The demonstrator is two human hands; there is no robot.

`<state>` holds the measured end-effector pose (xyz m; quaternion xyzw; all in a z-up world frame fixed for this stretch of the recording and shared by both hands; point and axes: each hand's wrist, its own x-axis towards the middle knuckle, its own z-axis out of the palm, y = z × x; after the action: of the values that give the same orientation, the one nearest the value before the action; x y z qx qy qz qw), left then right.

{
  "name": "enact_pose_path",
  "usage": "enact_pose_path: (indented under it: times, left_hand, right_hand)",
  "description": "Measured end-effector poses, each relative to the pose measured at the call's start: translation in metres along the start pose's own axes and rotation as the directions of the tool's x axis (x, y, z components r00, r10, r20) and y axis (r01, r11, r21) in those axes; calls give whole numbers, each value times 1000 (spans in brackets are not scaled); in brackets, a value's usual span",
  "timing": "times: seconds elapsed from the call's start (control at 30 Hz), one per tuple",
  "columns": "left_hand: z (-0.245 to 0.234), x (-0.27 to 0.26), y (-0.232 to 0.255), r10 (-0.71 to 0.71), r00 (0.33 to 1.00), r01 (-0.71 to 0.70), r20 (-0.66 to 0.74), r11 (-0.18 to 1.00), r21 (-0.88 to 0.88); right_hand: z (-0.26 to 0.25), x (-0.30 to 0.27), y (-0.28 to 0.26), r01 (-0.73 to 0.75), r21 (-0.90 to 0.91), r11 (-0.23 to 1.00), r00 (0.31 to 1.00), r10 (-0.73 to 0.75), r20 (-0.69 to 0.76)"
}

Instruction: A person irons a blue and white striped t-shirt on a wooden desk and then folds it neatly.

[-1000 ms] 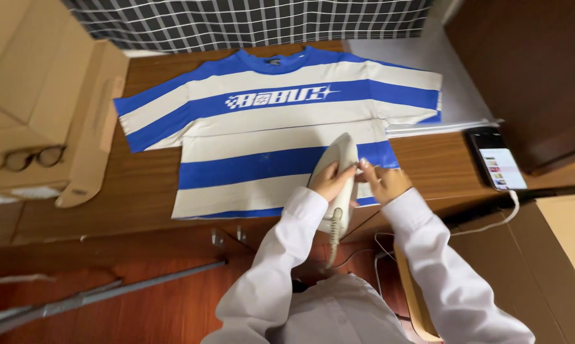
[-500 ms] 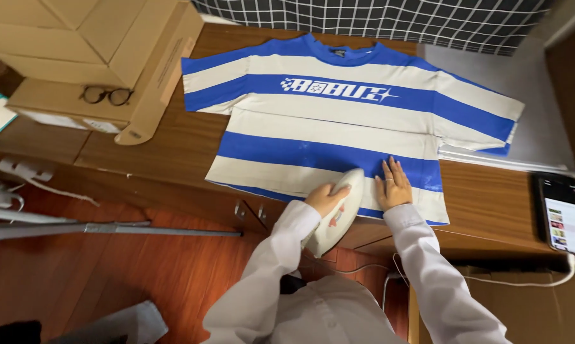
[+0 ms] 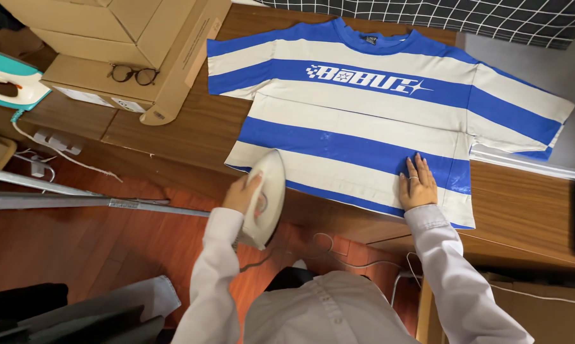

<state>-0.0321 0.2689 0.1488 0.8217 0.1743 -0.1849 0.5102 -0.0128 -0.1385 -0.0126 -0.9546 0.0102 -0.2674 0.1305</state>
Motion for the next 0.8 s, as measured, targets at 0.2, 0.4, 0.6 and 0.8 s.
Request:
enact_pose_path:
  times: [0.2, 0.4, 0.6, 0.8]
  left_hand:
    - [-7, -25, 35, 2, 998, 7, -58, 987, 160]
    - [30, -24, 50, 79, 994, -92, 76, 978, 188]
    - [53, -4, 42, 100, 973, -117, 210, 991, 70]
    - [12, -16, 48, 41, 994, -52, 106, 994, 99]
  right_hand:
    - [7, -4, 0, -36, -35, 999, 999, 37, 30]
    - [23, 17, -78, 131, 56, 990, 988, -126, -94]
    - [54, 13, -124, 208, 161, 965, 978, -204, -40]
    - [44, 9, -134, 159, 110, 981, 984, -167, 67]
